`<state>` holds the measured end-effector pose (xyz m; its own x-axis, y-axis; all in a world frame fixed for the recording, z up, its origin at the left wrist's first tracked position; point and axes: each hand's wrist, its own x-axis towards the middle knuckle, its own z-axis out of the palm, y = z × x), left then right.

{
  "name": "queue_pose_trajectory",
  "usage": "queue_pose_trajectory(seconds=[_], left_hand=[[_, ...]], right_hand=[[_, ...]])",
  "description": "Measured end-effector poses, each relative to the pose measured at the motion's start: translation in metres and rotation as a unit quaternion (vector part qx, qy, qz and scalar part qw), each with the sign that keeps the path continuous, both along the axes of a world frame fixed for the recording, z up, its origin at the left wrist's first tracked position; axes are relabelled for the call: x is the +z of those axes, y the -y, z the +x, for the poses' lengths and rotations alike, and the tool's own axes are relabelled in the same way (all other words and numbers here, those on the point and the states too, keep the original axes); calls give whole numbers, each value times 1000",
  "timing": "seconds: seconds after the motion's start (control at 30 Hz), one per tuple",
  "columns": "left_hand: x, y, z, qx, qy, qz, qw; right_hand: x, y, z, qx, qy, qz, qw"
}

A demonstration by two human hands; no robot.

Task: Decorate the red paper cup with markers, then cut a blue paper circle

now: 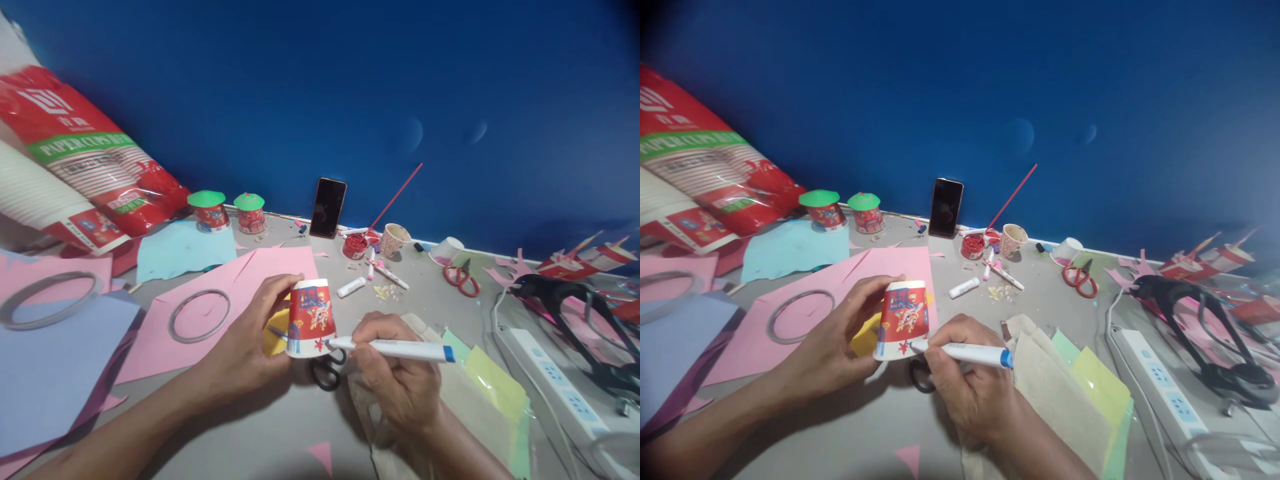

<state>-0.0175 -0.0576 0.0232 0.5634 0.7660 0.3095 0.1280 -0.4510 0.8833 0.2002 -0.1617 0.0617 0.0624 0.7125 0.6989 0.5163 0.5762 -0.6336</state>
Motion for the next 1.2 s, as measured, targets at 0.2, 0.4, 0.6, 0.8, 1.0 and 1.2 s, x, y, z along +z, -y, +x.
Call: queue_pose_trajectory(seconds=[0.2, 0.4, 0.6, 0.8, 1.0, 1.2], left_hand=[[0, 1, -1, -3, -14, 20, 1000], [1, 2, 0, -5, -20, 33, 999], [7, 2, 1, -6, -29, 23, 999], [9, 2, 2, -2, -34, 38, 999], [4, 2, 2, -8, -19, 42, 999], [-1, 2, -1, -4, -28, 40, 999]], right_hand=[[-3, -1, -1, 13, 0, 7, 1000], [0, -2, -2, 20, 31, 4, 999], [2, -2, -2, 21, 39, -1, 999], [-1, -1, -1, 21, 11, 5, 1000], [1, -2, -4, 27, 51, 11, 998], [3, -2, -2, 22, 63, -2, 998]])
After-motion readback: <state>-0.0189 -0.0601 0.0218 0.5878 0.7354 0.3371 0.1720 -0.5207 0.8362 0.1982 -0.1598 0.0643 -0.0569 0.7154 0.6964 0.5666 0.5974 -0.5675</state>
